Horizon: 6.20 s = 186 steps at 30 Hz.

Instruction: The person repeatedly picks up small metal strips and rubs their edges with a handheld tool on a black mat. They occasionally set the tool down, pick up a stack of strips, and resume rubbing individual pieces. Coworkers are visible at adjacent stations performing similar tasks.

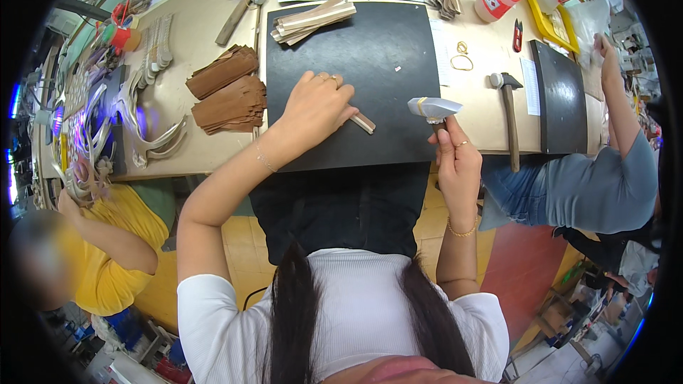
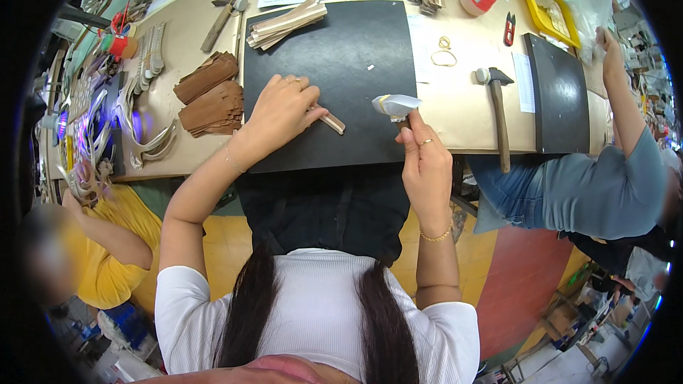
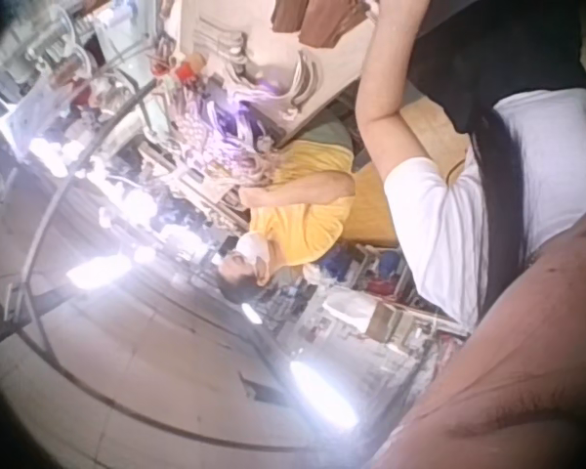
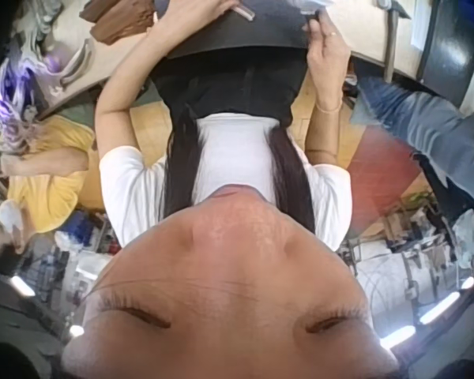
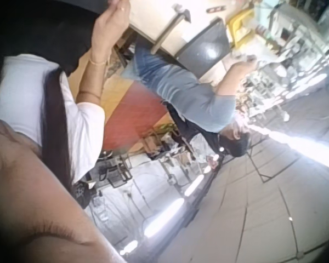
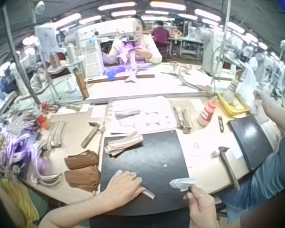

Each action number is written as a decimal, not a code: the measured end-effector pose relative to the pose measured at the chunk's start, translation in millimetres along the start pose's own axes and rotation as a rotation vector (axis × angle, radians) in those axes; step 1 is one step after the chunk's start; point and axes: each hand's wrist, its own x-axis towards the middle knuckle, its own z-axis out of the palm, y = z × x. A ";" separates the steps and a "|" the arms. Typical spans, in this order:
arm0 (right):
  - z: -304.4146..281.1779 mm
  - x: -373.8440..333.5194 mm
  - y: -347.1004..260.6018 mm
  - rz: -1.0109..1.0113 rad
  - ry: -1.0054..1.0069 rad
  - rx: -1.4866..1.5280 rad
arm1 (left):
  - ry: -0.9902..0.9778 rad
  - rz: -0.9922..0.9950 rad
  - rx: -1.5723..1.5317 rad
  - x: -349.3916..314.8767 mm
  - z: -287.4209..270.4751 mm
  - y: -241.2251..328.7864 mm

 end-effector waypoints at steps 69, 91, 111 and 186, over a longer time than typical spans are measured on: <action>42.7 19.2 -6.4 -0.317 -0.103 -0.387 | 0.323 0.054 -0.094 -18.7 44.1 22.4; 39.9 14.9 -12.8 -0.339 -0.205 -0.427 | 0.299 -0.023 -0.254 -32.8 37.4 16.8; 38.8 22.0 -7.4 -0.320 -0.131 -0.444 | 0.382 -0.079 -0.215 -13.7 50.7 37.1; 41.0 12.0 -23.0 -0.380 -0.272 -0.471 | 0.305 -0.156 -0.267 -57.1 38.7 27.2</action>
